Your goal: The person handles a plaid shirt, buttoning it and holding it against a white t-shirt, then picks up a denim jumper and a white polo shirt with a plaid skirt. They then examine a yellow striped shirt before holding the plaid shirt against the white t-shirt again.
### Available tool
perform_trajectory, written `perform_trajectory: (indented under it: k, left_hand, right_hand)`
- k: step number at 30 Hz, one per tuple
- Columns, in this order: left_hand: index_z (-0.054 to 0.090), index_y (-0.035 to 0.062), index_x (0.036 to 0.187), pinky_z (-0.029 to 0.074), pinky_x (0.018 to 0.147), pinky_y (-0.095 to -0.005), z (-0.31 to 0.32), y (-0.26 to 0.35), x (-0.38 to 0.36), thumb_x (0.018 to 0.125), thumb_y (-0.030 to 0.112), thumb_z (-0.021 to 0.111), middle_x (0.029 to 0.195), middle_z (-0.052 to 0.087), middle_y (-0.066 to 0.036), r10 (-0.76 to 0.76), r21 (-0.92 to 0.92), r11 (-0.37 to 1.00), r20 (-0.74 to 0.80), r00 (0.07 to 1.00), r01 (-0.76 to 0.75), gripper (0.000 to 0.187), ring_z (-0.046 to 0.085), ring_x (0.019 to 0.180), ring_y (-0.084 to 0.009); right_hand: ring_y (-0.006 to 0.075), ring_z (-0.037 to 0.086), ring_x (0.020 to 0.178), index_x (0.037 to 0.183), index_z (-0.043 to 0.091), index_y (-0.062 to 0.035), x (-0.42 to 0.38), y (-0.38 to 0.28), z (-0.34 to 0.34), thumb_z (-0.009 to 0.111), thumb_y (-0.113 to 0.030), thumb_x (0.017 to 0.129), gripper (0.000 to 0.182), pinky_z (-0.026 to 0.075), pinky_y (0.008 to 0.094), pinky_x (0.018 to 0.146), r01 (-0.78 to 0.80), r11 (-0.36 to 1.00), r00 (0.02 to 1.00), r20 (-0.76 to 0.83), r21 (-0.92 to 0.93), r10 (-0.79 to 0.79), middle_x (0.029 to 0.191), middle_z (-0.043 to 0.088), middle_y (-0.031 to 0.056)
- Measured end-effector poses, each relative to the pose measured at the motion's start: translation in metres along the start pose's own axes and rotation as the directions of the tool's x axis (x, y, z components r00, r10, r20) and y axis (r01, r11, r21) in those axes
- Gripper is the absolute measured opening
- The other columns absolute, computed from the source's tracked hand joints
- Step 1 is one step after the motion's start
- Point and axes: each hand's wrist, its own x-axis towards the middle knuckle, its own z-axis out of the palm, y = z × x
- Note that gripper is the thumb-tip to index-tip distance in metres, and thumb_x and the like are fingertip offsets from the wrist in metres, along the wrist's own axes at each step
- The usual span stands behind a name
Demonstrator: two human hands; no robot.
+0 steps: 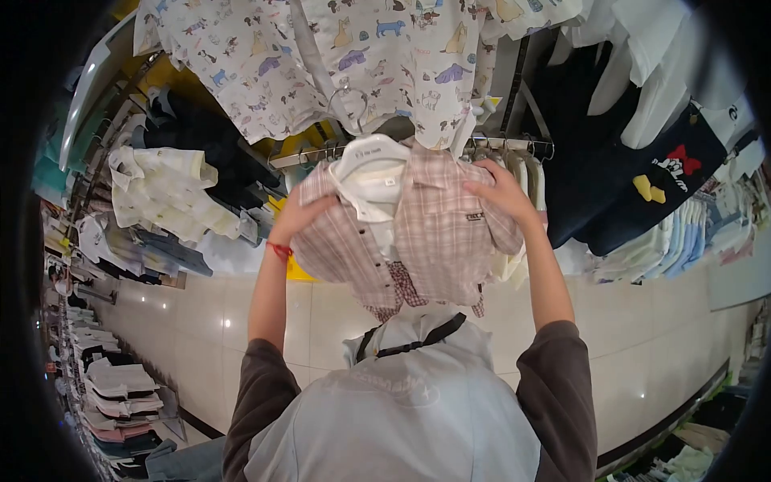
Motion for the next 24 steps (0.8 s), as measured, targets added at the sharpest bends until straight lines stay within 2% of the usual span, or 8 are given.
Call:
perform_trajectory:
  k: [9,12,15,16,17,19,21,24]
  left_hand:
    - [0.058,0.0022,0.109,0.044,0.083,-0.027,-0.02,-0.012,0.026,0.078,0.015,0.066,0.102,0.063,-0.005,-0.121,0.014,0.993,0.018,0.992,0.121,0.034,0.056,0.091,-0.0117]
    - [0.056,0.0015,0.112,0.043,0.085,-0.0272,-0.013,-0.006,0.022,0.08,0.013,0.064,0.104,0.062,-0.004,-0.134,-0.092,0.986,0.055,0.989,0.139,0.034,0.056,0.093,-0.012]
    - [0.053,0.0007,0.114,0.042,0.087,-0.0271,-0.004,-0.003,0.022,0.082,0.012,0.062,0.108,0.059,-0.004,-0.122,-0.182,0.974,0.092,0.988,0.137,0.035,0.054,0.096,-0.0115]
    - [0.052,0.0004,0.115,0.042,0.087,-0.0271,-0.001,-0.004,0.022,0.083,0.012,0.062,0.109,0.058,-0.003,-0.117,-0.201,0.97,0.103,0.988,0.136,0.036,0.053,0.097,-0.0113]
    - [0.052,0.0006,0.116,0.042,0.088,-0.0269,0.001,-0.001,0.023,0.083,0.012,0.062,0.11,0.058,-0.003,-0.111,-0.2,0.971,0.09,0.99,0.127,0.036,0.053,0.097,-0.011]
    - [0.051,0.001,0.117,0.041,0.088,-0.0265,0.005,0.005,0.021,0.083,0.012,0.062,0.11,0.057,-0.003,-0.104,-0.2,0.973,0.069,0.992,0.116,0.037,0.052,0.098,-0.0104]
    - [0.05,0.0013,0.118,0.04,0.09,-0.0261,0.005,0.0,0.022,0.084,0.014,0.06,0.112,0.056,-0.003,-0.106,-0.192,0.974,0.095,0.99,0.123,0.037,0.05,0.101,-0.0105]
    - [0.049,0.0016,0.12,0.036,0.093,-0.0256,0.005,-0.011,0.021,0.087,0.019,0.056,0.115,0.054,-0.004,-0.141,-0.206,0.967,0.063,0.988,0.152,0.038,0.048,0.105,-0.0116]
  right_hand:
    - [0.0123,0.051,0.091,0.108,0.054,0.0027,0.019,0.033,0.011,0.057,-0.03,0.087,0.039,0.04,0.0246,0.08,-0.014,0.991,1.0,-0.016,0.134,0.016,0.098,0.058,0.008]
    - [0.017,0.052,0.091,0.108,0.053,0.0021,0.027,0.041,0.008,0.058,-0.026,0.086,0.037,0.041,0.0261,0.079,-0.052,0.988,0.998,-0.031,0.147,0.057,0.102,0.056,0.0116]
    - [0.0243,0.052,0.096,0.11,0.051,0.0003,0.02,0.017,0.029,0.062,-0.022,0.081,0.038,0.042,0.0304,0.08,0.062,0.966,0.839,-0.511,-0.252,-0.187,0.107,0.053,0.0152]
    - [0.0272,0.051,0.098,0.11,0.05,-0.0005,0.012,-0.007,0.035,0.063,-0.021,0.079,0.04,0.043,0.0325,0.081,0.137,0.904,0.783,-0.515,-0.406,-0.35,0.108,0.051,0.0164]
    - [0.0302,0.05,0.101,0.11,0.05,-0.0012,0.004,-0.032,0.046,0.065,-0.02,0.076,0.042,0.043,0.0347,0.082,0.195,0.81,0.711,-0.49,-0.553,-0.505,0.11,0.049,0.0176]
    - [0.0288,0.049,0.104,0.108,0.051,-0.0031,-0.005,-0.062,0.087,0.067,-0.021,0.073,0.043,0.043,0.0372,0.082,0.327,0.88,0.869,-0.256,-0.345,-0.424,0.112,0.049,0.0153]
    - [0.0282,0.051,0.102,0.105,0.053,-0.003,0.001,-0.069,0.126,0.066,-0.022,0.073,0.039,0.043,0.0362,0.081,0.434,0.809,0.85,-0.119,-0.396,-0.514,0.108,0.053,0.0126]
    - [0.0242,0.054,0.094,0.103,0.055,-0.0033,0.034,-0.034,0.14,0.06,-0.025,0.08,0.032,0.043,0.0322,0.079,0.097,0.992,0.994,0.055,-0.077,-0.093,0.099,0.057,0.0097]
